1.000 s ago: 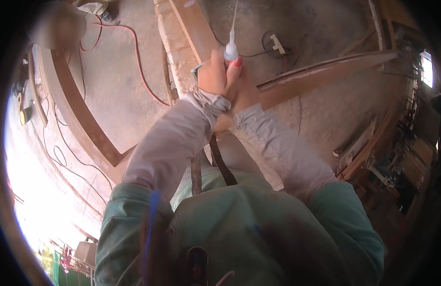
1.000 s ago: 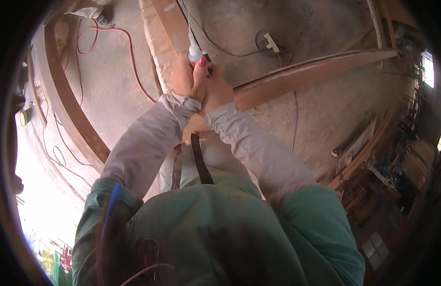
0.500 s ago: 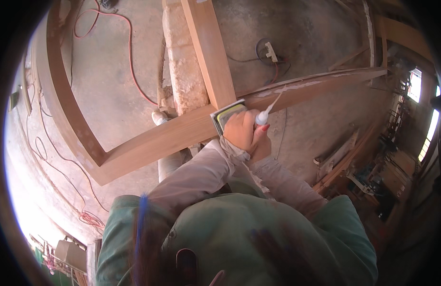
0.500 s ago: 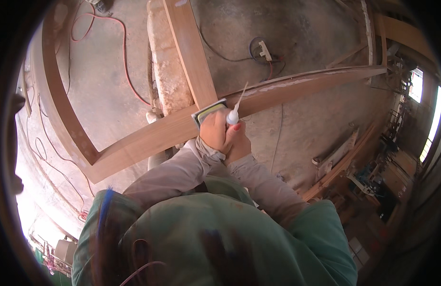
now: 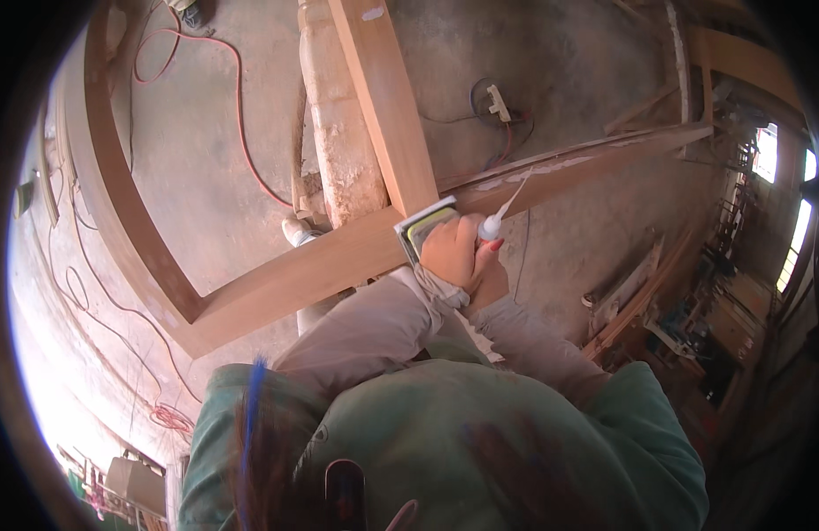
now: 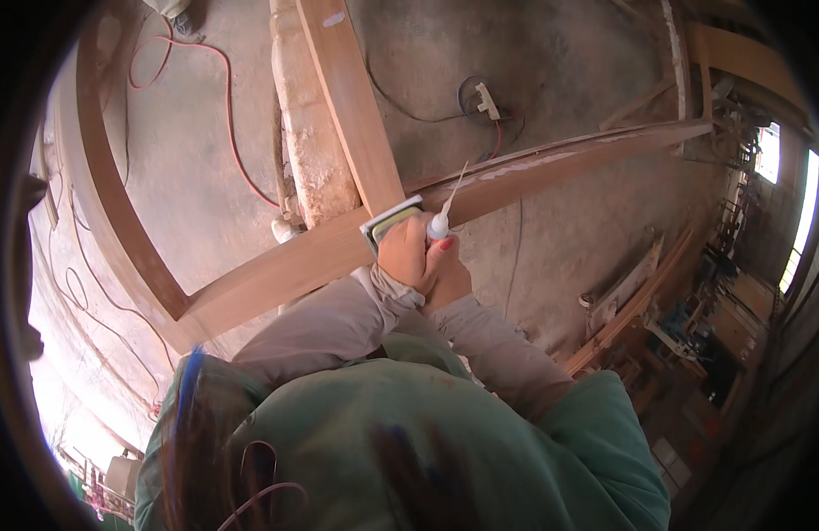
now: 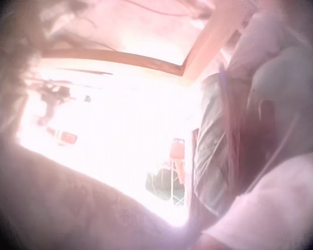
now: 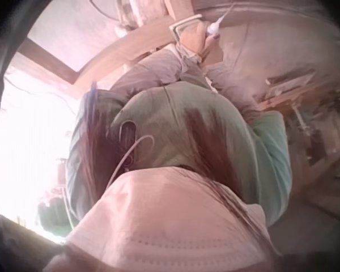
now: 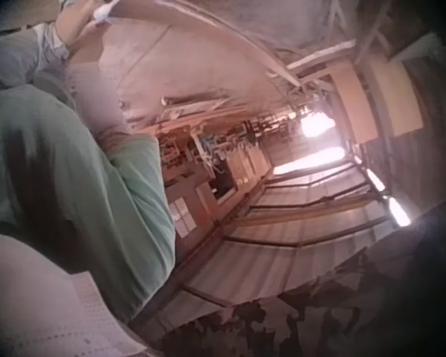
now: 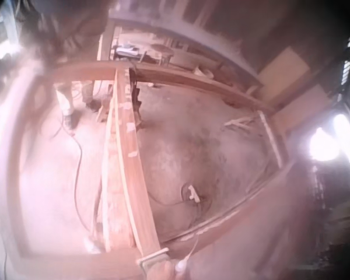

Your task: The person applies glue from a white tube along the edge of a curved wooden frame, then uses a yellow and black sanding block to smooth the applied glue. The person repeats this process along the length of the frame.

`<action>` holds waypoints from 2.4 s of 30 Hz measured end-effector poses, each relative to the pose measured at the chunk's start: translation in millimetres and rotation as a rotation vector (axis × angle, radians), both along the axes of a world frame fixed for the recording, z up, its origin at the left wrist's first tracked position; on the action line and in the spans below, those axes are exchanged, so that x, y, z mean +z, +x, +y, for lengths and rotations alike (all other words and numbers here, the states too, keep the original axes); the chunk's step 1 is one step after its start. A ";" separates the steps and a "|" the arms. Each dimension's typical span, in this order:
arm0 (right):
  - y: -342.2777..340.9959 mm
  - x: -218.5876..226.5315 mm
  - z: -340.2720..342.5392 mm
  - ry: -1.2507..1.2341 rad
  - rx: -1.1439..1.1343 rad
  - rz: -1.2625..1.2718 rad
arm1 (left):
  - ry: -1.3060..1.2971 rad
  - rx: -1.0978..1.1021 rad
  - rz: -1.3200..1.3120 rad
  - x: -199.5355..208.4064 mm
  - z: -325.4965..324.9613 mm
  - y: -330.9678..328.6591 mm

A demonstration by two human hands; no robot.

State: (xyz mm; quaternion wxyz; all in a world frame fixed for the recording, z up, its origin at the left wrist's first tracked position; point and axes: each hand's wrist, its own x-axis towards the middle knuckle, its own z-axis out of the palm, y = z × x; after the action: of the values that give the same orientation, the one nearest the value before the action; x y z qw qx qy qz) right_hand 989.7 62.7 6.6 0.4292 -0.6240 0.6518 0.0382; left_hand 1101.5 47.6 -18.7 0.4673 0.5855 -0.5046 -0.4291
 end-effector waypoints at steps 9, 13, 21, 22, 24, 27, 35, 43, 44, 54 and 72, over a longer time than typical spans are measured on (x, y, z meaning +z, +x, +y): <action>4.4 -20.1 -19.6 -0.054 -0.122 -0.138 | -0.027 -0.023 0.006 1.8 -33.6 15.6; -6.9 -23.4 1.3 -0.068 -0.115 -0.161 | -0.048 -0.081 -0.005 -3.9 -15.6 4.2; 29.0 2.9 -36.4 -0.127 -0.087 -0.102 | -0.098 0.013 -0.097 -10.2 -38.0 18.5; 33.4 -8.8 -52.9 -0.180 -0.037 -0.078 | -0.130 0.044 -0.099 -3.9 -56.4 29.1; 54.0 -27.8 -88.9 -0.294 0.034 -0.031 | -0.097 0.027 -0.103 -3.3 -91.7 50.9; 100.8 -7.3 -137.1 -0.533 0.165 0.018 | -0.019 0.031 -0.135 -5.6 -138.7 86.6; 78.0 -20.2 -120.6 -0.361 0.135 -0.084 | -0.054 -0.006 -0.108 -6.4 -117.0 69.8; 13.7 -7.3 -5.0 -0.170 0.174 -0.019 | -0.046 -0.043 -0.091 5.6 -9.1 22.6; 7.8 -1.9 8.1 -0.096 0.139 -0.030 | -0.054 -0.046 -0.096 5.0 5.1 17.0; 2.9 -2.0 14.8 -0.153 0.083 -0.054 | -0.003 -0.058 -0.058 3.0 8.8 9.8; -0.2 6.2 5.9 -0.047 0.112 -0.002 | 0.002 0.011 -0.021 2.6 10.4 3.5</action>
State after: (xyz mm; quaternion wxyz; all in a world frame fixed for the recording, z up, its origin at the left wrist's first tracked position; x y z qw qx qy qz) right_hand 989.4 68.6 12.8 0.4122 -0.6696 0.6161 0.0460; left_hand 1105.1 58.0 -16.1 0.4640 0.5932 -0.5057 -0.4208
